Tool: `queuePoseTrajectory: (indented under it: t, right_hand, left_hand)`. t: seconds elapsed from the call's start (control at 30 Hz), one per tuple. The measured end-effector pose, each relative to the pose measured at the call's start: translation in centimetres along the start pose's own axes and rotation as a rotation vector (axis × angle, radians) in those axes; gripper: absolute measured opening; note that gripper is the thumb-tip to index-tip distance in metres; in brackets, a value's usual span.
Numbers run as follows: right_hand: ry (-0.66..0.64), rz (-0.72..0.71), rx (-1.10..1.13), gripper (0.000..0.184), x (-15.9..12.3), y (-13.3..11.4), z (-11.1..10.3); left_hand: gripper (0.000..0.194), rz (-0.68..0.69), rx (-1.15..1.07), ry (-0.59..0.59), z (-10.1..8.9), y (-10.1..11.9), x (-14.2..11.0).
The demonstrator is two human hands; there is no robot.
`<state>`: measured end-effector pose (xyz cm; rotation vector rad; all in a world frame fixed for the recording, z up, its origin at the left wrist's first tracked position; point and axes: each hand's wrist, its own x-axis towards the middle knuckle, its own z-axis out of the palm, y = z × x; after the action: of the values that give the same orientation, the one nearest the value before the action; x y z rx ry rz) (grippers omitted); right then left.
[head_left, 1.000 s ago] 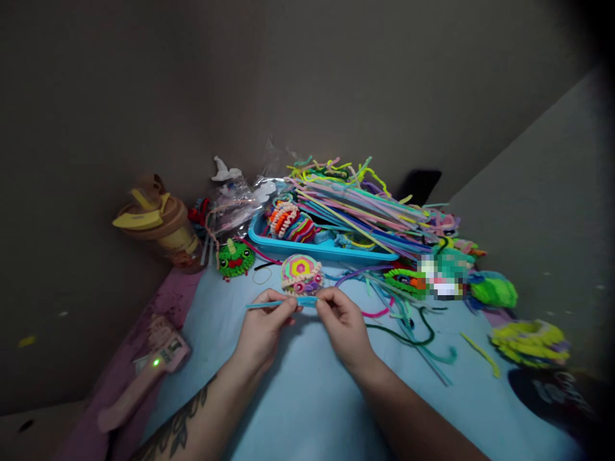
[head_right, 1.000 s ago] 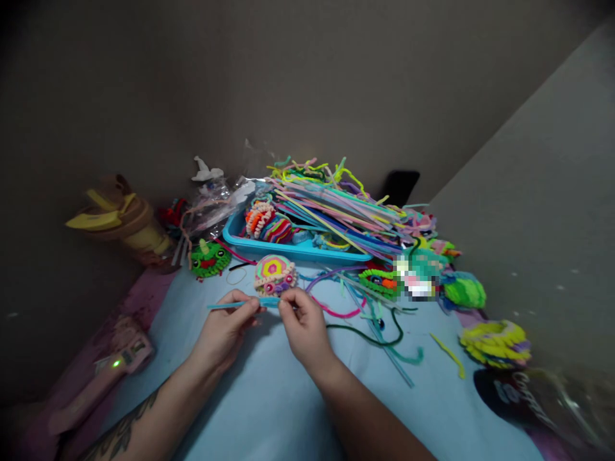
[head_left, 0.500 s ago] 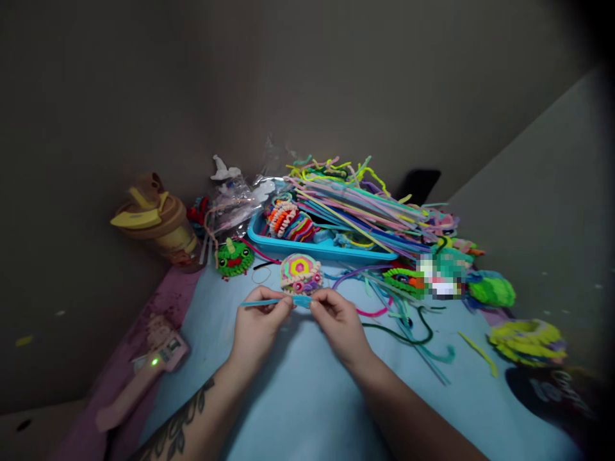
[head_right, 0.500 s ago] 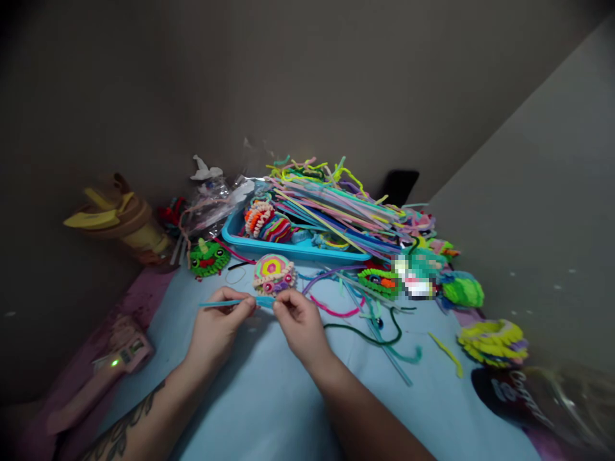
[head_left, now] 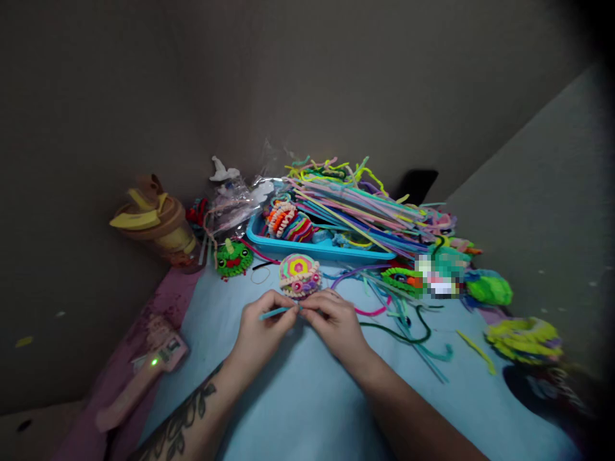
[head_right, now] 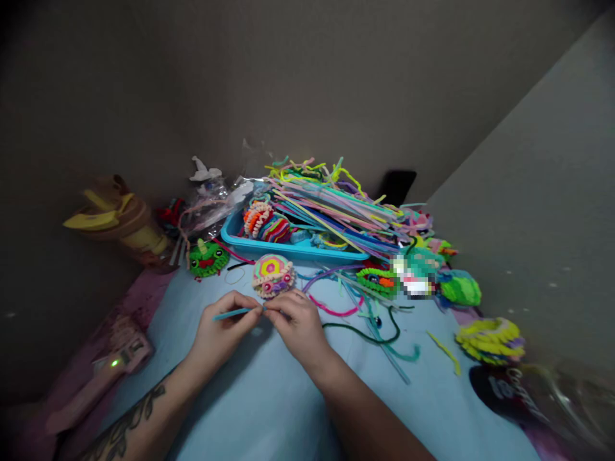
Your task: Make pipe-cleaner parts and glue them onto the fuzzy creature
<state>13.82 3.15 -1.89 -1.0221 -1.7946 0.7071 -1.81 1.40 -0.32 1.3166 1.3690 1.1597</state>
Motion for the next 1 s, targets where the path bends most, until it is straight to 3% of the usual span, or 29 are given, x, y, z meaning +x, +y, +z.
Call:
queuePoseTrajectory:
  t: [0.13,0.5,0.83,1.0]
  right_hand:
    - [-0.04,-0.038,-0.074,0.006,0.1,-0.1,-0.3]
    - [-0.065,0.078,-0.002,0.011,0.0,-0.5,-0.6]
    - [0.064,0.362,0.367,0.008,0.3,0.0,-0.5]
    - [0.242,0.584,0.691,0.011,0.4,0.2,-0.1]
  left_hand:
    - [0.007,0.052,0.036,-0.046,0.0,0.0,-0.2]
    - [0.021,-0.204,-0.222,-0.007,0.2,0.3,0.4]
    - [0.017,-0.231,-0.314,0.023,0.3,0.1,0.1]
    - [0.015,-0.253,-0.252,-0.033,1.1,0.2,-0.6]
